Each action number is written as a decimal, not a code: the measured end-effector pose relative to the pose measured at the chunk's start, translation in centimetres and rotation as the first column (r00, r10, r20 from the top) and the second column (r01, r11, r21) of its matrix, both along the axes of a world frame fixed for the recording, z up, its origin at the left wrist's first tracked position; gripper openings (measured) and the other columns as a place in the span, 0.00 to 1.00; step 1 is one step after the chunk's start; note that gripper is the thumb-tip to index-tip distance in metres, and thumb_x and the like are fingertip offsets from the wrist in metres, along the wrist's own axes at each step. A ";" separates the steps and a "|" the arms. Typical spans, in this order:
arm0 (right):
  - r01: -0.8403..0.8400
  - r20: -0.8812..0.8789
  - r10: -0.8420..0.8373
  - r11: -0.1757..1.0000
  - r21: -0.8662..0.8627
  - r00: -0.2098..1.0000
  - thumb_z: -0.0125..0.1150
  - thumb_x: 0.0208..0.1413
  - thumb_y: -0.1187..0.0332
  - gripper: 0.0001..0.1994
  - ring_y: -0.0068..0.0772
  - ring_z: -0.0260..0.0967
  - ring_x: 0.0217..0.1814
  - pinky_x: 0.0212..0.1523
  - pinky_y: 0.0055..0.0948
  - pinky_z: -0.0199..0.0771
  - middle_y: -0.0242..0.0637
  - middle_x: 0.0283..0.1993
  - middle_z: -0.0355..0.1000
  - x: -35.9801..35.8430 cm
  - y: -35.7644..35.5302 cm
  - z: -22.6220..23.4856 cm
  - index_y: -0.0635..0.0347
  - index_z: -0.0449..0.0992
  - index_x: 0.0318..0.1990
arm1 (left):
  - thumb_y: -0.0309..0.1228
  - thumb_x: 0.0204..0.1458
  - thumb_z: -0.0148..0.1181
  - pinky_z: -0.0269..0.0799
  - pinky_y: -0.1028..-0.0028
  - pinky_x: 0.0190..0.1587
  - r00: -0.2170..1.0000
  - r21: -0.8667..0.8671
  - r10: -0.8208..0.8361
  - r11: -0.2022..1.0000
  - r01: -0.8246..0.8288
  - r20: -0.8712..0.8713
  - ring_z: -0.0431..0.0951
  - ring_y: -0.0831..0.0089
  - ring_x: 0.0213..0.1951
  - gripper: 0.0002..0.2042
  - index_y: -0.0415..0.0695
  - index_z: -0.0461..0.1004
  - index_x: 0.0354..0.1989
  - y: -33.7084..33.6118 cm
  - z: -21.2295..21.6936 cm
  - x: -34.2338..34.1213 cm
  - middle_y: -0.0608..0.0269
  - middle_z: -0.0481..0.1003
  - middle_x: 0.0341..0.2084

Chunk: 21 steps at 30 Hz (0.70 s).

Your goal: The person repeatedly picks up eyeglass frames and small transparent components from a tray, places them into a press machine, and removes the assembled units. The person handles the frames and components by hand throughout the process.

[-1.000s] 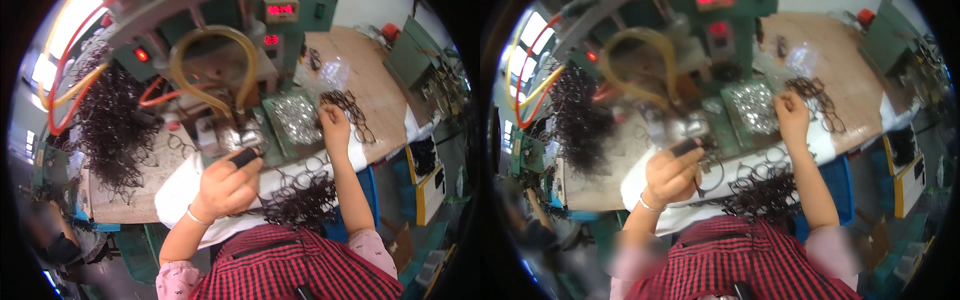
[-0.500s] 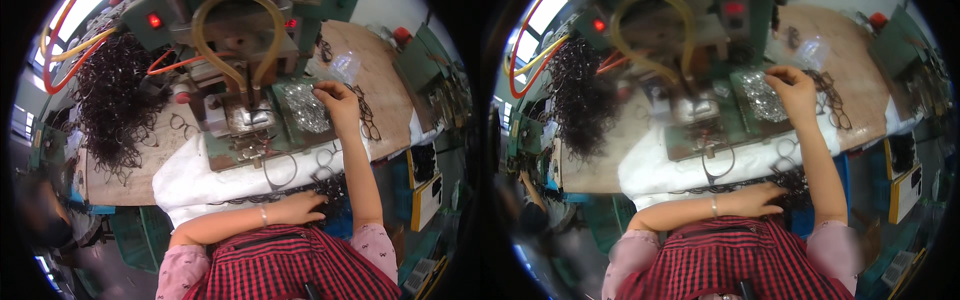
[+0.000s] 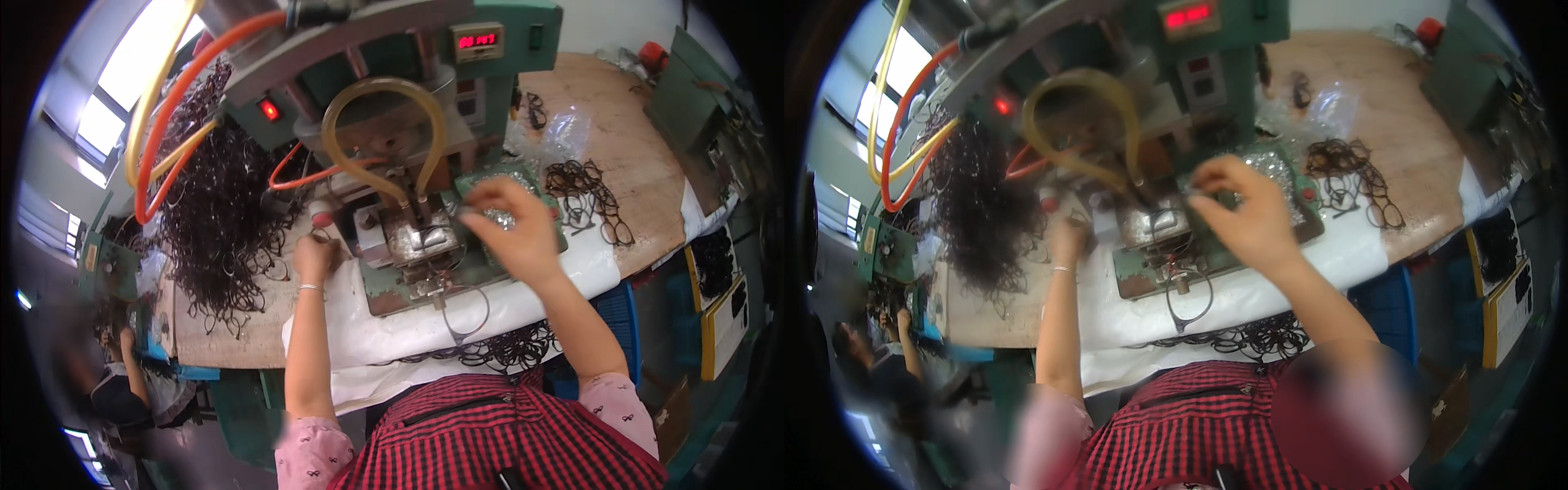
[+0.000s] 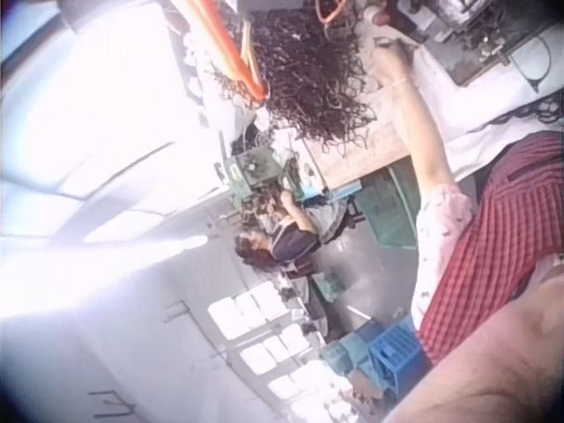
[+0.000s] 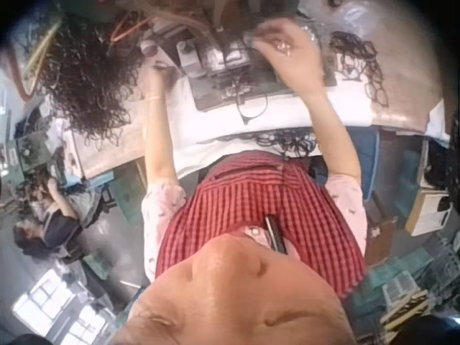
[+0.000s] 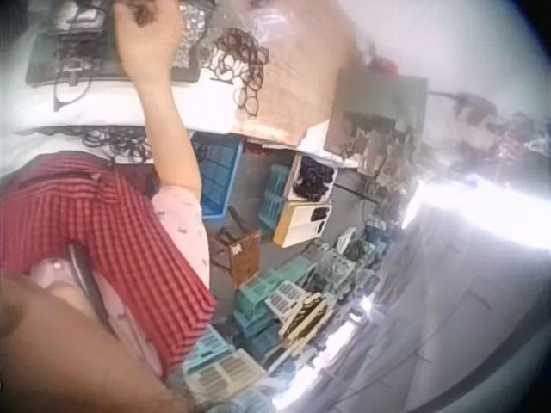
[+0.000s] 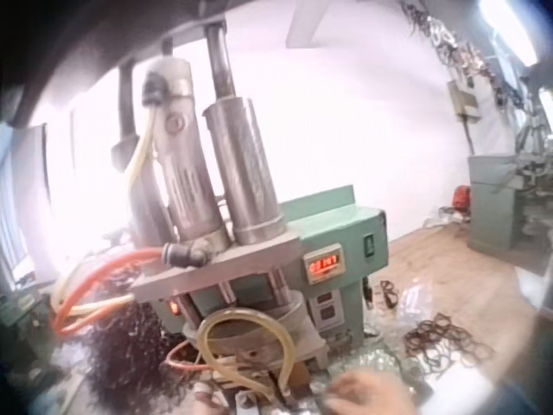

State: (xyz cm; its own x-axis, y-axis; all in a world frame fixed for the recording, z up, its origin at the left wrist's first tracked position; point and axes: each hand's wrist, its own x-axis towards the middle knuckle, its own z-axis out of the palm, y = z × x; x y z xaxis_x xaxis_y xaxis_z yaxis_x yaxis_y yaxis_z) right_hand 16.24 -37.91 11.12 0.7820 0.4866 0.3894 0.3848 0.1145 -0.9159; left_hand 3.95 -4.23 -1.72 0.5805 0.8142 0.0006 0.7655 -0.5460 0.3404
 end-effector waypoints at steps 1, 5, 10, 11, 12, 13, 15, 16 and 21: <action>-0.012 0.001 0.012 1.000 -0.003 1.000 0.64 0.50 0.77 0.13 0.25 0.75 0.42 0.46 0.25 0.73 0.36 0.34 0.77 0.0 1.6 0.1 0.65 0.74 0.44 | 0.38 0.46 0.66 0.73 0.60 0.36 0.991 -0.001 0.024 1.000 -0.024 0.133 0.80 0.54 0.30 0.12 0.40 0.81 0.30 0.7 -1.5 0.0 0.51 0.79 0.26; 0.017 -0.044 -0.014 0.998 0.055 0.999 0.65 0.49 0.75 0.18 0.26 0.74 0.41 0.47 0.26 0.71 0.37 0.35 0.77 0.7 1.8 -1.1 0.65 0.70 0.47 | 0.33 0.53 0.63 0.72 0.71 0.28 0.663 -0.164 0.052 0.980 0.108 0.747 0.77 0.71 0.24 0.08 0.40 0.76 0.33 -1.4 -0.5 0.8 0.63 0.75 0.21; -0.075 -0.178 0.088 0.994 0.081 0.980 0.67 0.49 0.75 0.22 0.23 0.72 0.40 0.46 0.24 0.70 0.36 0.35 0.76 -0.5 2.3 -1.0 0.66 0.68 0.51 | 0.26 0.62 0.49 0.75 0.73 0.25 -0.123 -0.048 0.215 0.649 0.759 0.969 0.71 0.72 0.31 0.05 0.37 0.69 0.39 -11.4 14.7 -4.0 0.59 0.69 0.34; -0.124 -0.240 0.149 0.985 0.118 0.959 0.67 0.50 0.75 0.22 0.23 0.72 0.40 0.45 0.24 0.70 0.35 0.35 0.76 -0.9 2.5 -0.8 0.66 0.67 0.52 | 0.23 0.61 0.51 0.77 0.71 0.33 -0.165 0.136 0.008 0.529 0.837 0.986 0.72 0.72 0.34 0.03 0.36 0.68 0.38 -12.3 16.6 -3.9 0.58 0.70 0.34; -0.115 -0.274 0.150 0.984 0.138 0.950 0.67 0.51 0.75 0.25 0.21 0.71 0.42 0.45 0.22 0.70 0.35 0.37 0.75 -1.2 2.7 -0.9 0.67 0.65 0.55 | 0.22 0.60 0.52 0.76 0.72 0.37 -0.037 0.106 -0.118 0.668 0.736 0.992 0.72 0.72 0.36 0.03 0.35 0.68 0.38 -13.6 17.8 -3.3 0.58 0.71 0.35; -0.093 -0.314 0.146 0.980 0.177 0.938 0.67 0.51 0.75 0.25 0.21 0.70 0.42 0.45 0.22 0.70 0.36 0.38 0.75 -1.5 3.0 -1.0 0.67 0.65 0.56 | 0.21 0.60 0.53 0.75 0.72 0.42 0.110 0.105 -0.215 0.786 0.610 0.970 0.72 0.72 0.37 0.03 0.35 0.68 0.38 -14.5 18.4 -2.5 0.57 0.71 0.35; -0.036 -0.398 0.141 0.965 0.259 0.907 0.67 0.50 0.75 0.26 0.21 0.70 0.43 0.44 0.22 0.70 0.36 0.39 0.74 -2.3 3.6 -1.1 0.67 0.65 0.57 | 0.20 0.59 0.55 0.70 0.74 0.47 0.084 0.217 -0.331 0.769 0.601 0.940 0.73 0.72 0.39 0.04 0.34 0.68 0.39 -13.6 18.4 -0.6 0.55 0.73 0.36; -0.021 -0.463 0.177 0.947 0.321 0.868 0.66 0.51 0.75 0.27 0.25 0.71 0.46 0.49 0.24 0.71 0.39 0.42 0.75 -2.9 3.7 -1.0 0.67 0.64 0.59 | 0.22 0.59 0.56 0.69 0.75 0.47 0.034 0.198 -0.284 0.746 0.635 0.958 0.73 0.71 0.38 0.05 0.33 0.68 0.39 -13.2 18.2 -0.6 0.56 0.73 0.36; -0.018 0.065 0.020 1.000 -0.024 0.998 0.66 0.50 0.74 0.22 0.45 0.69 0.62 0.61 0.36 0.67 0.48 0.54 0.74 -2.3 -0.6 -1.4 0.61 0.74 0.55 | 0.22 0.59 0.53 0.74 0.70 0.40 0.089 0.255 -0.381 0.758 0.601 0.920 0.78 0.67 0.35 0.02 0.37 0.69 0.35 -16.3 16.6 -2.2 0.52 0.77 0.33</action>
State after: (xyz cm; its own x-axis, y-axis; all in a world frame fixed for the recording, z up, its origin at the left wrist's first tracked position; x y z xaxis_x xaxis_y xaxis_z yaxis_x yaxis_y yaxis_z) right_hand 13.95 -38.49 9.67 0.7457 0.5106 0.4280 0.4419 0.1016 -0.8913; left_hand 1.70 -20.58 14.86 0.5404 0.3963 0.7422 -0.5301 -0.5247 0.6661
